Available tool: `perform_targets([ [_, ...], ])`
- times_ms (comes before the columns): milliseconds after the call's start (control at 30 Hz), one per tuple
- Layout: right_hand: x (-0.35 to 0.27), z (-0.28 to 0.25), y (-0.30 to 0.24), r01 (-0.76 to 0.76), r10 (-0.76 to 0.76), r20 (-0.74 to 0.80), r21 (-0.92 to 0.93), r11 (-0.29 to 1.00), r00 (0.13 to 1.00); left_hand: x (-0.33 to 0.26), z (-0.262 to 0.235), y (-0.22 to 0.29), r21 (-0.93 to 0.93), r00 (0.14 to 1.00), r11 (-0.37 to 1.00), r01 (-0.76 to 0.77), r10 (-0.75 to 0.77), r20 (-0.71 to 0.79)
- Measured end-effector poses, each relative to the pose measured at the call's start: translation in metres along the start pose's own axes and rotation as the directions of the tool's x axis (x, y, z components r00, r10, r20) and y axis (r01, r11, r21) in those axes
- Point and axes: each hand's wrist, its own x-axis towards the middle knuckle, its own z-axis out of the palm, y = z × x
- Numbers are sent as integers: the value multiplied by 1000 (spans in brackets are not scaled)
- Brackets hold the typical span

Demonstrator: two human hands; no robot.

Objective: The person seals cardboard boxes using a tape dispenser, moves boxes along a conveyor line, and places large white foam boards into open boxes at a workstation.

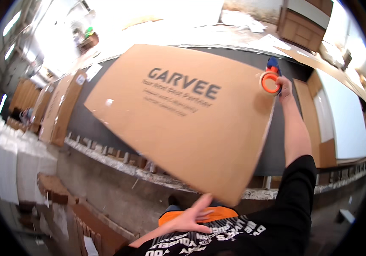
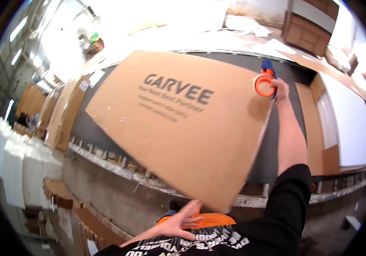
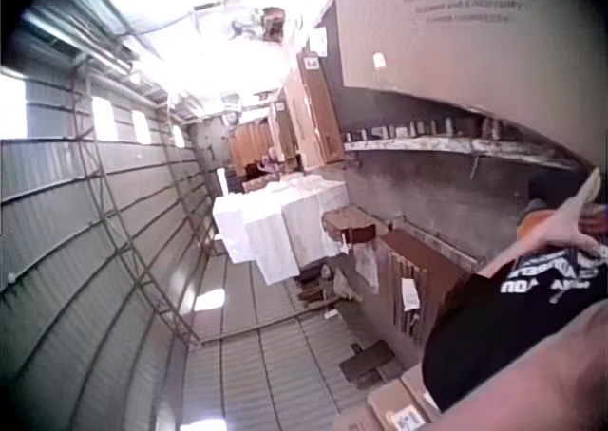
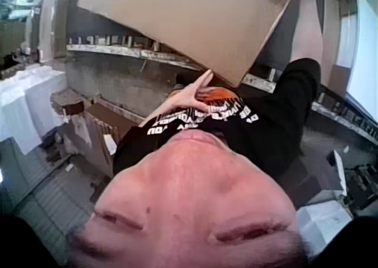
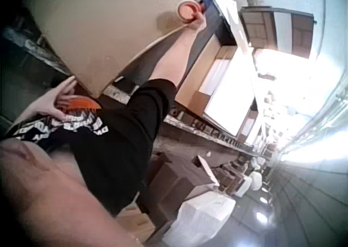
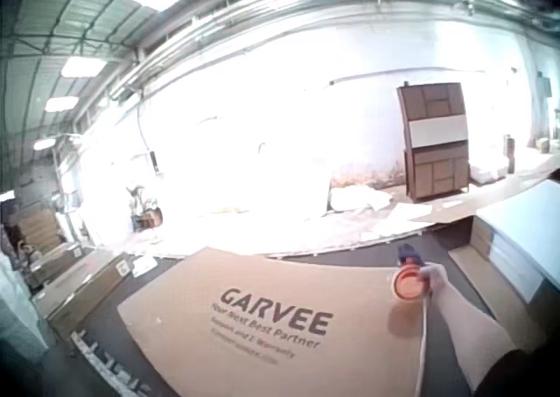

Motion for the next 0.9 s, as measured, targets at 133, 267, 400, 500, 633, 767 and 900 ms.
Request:
perform_targets([
  [133,-14,62,47,65,-72,236,38,997,969,38,-31,1,380,974,907,-182,219,-56],
  [267,-109,138,62,-160,138,294,52,986,946,15,-132,-7,316,618,897,-309,442,-650],
  [400,-113,126,111,-40,93,240,-218,975,966,3,-243,25,175,274,898,-405,301,-913],
  [500,-141,157,83,-194,187,320,-11,981,929,-56,-421,8,386,-75,887,-253,379,-922],
  [633,-248,116,80,20,-141,-144,-624,781,980,-83,-517,75,207,124,840,-502,306,-944],
  [767,-361,86,112,-120,-541,-271,-947,296,796,-73,-576,88,221,142,948,-229,257,-956],
  [900,-351,106,117,-236,-586,-417,-902,362,695,-72,-597,95,111,251,882,-459,248,-936],
])
